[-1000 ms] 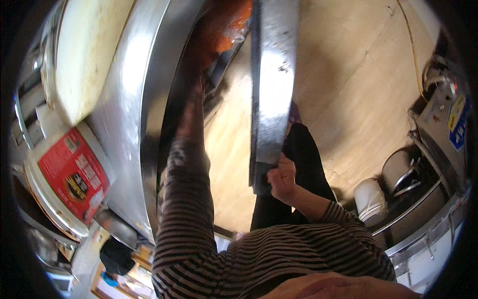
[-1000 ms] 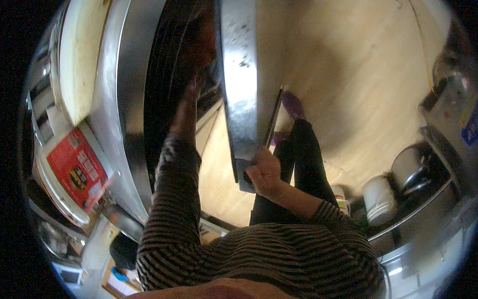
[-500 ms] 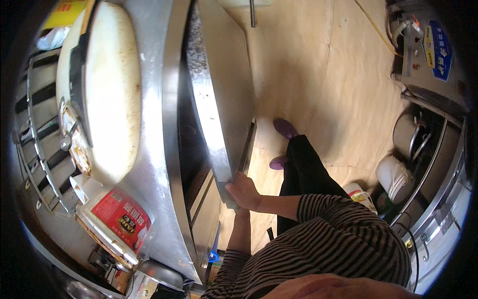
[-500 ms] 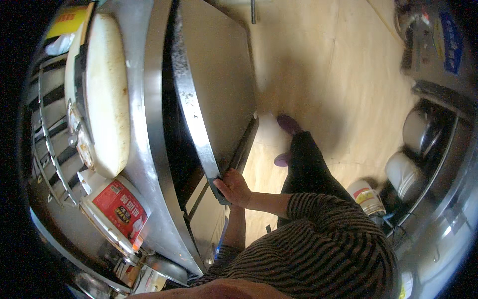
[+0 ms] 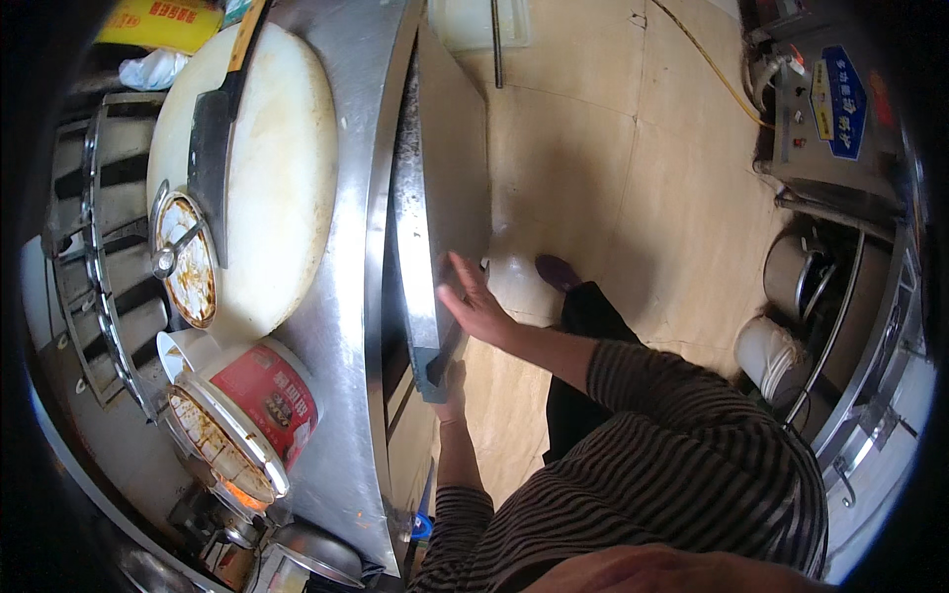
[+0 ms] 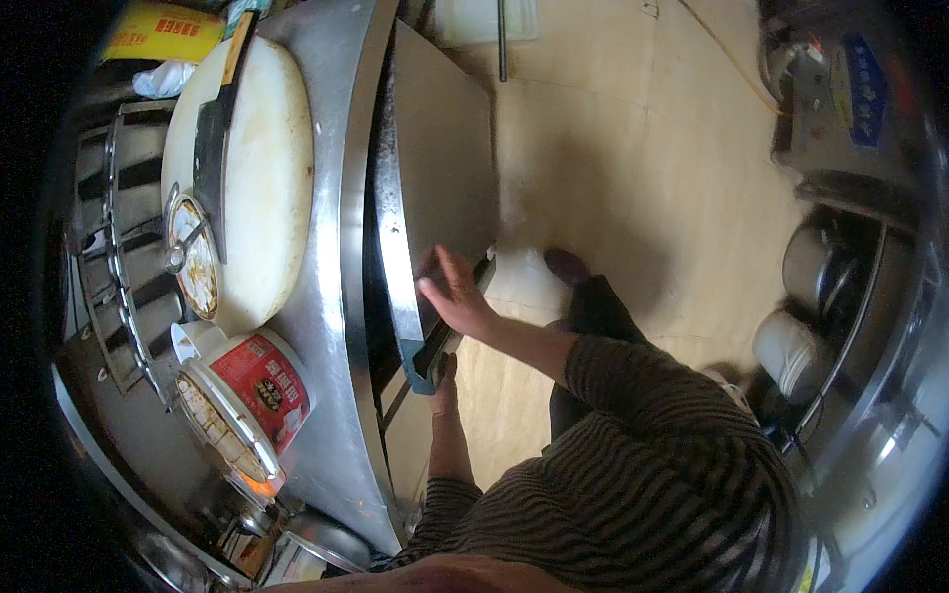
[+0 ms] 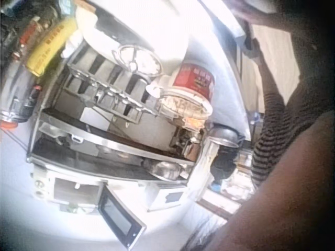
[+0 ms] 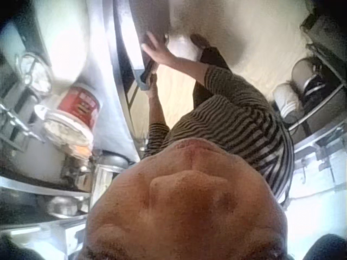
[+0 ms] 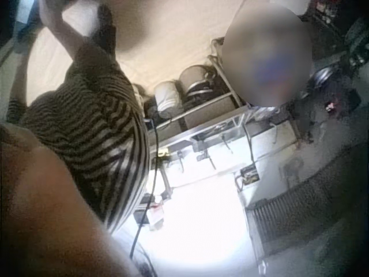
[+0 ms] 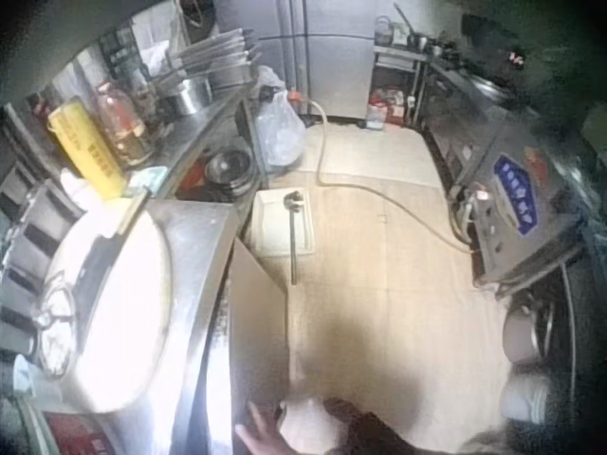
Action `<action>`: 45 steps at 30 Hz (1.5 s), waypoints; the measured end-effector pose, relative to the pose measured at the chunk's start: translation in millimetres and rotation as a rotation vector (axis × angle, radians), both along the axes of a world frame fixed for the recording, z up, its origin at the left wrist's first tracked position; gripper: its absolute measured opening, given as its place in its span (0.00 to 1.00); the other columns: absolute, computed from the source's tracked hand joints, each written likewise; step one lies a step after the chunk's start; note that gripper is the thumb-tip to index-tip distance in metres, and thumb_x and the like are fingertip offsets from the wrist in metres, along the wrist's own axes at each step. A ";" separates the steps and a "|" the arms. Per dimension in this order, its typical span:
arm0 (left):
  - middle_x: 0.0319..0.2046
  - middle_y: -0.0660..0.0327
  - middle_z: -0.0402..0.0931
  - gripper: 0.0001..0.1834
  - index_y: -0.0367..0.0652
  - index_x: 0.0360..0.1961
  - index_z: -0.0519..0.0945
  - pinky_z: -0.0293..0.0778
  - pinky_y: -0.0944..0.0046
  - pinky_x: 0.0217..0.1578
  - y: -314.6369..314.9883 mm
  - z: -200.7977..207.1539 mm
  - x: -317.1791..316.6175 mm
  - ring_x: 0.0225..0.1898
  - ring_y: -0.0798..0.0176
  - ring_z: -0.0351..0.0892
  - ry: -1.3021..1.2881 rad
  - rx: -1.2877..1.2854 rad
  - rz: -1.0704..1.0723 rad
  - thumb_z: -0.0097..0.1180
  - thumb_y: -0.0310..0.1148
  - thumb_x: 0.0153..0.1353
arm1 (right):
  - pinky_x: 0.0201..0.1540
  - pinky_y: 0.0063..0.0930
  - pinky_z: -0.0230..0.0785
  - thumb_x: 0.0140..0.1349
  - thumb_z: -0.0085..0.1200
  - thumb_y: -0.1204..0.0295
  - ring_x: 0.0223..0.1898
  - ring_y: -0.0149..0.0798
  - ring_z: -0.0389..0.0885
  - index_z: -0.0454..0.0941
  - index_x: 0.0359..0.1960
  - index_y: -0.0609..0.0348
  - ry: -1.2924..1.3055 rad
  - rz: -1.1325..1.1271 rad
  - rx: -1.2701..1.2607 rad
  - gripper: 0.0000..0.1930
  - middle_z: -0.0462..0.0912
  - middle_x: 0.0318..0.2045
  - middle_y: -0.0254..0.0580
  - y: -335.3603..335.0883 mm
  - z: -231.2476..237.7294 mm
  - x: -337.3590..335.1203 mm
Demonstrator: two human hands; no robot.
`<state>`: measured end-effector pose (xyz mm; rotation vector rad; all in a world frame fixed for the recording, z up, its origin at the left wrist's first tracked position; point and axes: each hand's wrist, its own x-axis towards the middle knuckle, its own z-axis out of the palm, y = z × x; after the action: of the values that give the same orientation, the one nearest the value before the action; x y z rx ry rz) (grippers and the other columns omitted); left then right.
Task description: The person assembles a takeout meal by placing noodles and shredded vegetables into a plastic container, then sealing it with a lid and attaching a printed order label. The person handles the container, lid, and label throughout the process.
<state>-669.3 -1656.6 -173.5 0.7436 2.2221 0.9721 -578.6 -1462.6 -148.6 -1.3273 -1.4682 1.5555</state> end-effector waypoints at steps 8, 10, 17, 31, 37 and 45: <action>0.35 0.62 0.78 0.15 0.33 0.38 0.79 0.75 0.63 0.38 10.7 54.2 -36.0 0.35 0.67 0.76 -0.022 -0.097 0.013 0.67 0.26 0.49 | 0.57 0.28 0.62 0.66 0.49 0.63 0.50 0.33 0.71 0.37 0.71 0.55 0.312 0.039 -0.022 0.39 0.61 0.62 0.46 -0.1 -2.3 -24.9; 0.36 0.62 0.77 0.17 0.33 0.40 0.78 0.76 0.64 0.39 22.1 62.3 -27.7 0.36 0.67 0.76 -0.003 -0.015 0.048 0.67 0.23 0.48 | 0.57 0.28 0.62 0.67 0.49 0.62 0.51 0.35 0.71 0.37 0.71 0.58 0.237 0.079 -0.183 0.39 0.63 0.61 0.46 5.5 -4.7 -24.1; 0.40 0.61 0.76 0.22 0.33 0.45 0.75 0.77 0.67 0.39 25.2 42.3 -26.3 0.39 0.67 0.76 -0.128 -0.095 0.197 0.67 0.20 0.47 | 0.48 0.29 0.68 0.68 0.47 0.58 0.44 0.33 0.75 0.58 0.62 0.57 0.327 -0.126 -0.124 0.26 0.76 0.42 0.40 -11.9 -33.5 -37.8; 0.43 0.62 0.73 0.35 0.38 0.53 0.68 0.70 0.66 0.45 -41.6 -2.5 44.9 0.44 0.66 0.73 -0.157 0.018 0.118 0.69 0.20 0.40 | 0.54 0.34 0.67 0.45 0.68 0.56 0.51 0.43 0.76 0.61 0.55 0.67 -0.217 -0.006 -0.262 0.41 0.77 0.48 0.52 152.7 -47.1 -9.3; 0.49 0.54 0.72 0.45 0.36 0.60 0.64 0.70 0.59 0.50 -36.0 -7.1 58.7 0.50 0.58 0.72 0.029 0.097 0.002 0.74 0.26 0.37 | 0.53 0.32 0.68 0.43 0.70 0.61 0.49 0.41 0.77 0.59 0.56 0.69 -0.172 -0.006 -0.134 0.43 0.77 0.47 0.50 164.8 -68.7 -10.1; 0.47 0.54 0.74 0.39 0.37 0.55 0.69 0.71 0.59 0.50 -5.2 14.2 78.4 0.49 0.56 0.75 -0.080 0.026 0.100 0.72 0.28 0.38 | 0.51 0.29 0.68 0.47 0.68 0.64 0.49 0.38 0.76 0.66 0.54 0.62 -0.063 -0.015 -0.179 0.34 0.77 0.47 0.45 188.6 -90.4 -3.1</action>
<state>-590.9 -1661.8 -159.3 0.5991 2.1990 1.0625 -581.7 -1274.0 -239.0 -1.4978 -1.3798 1.6814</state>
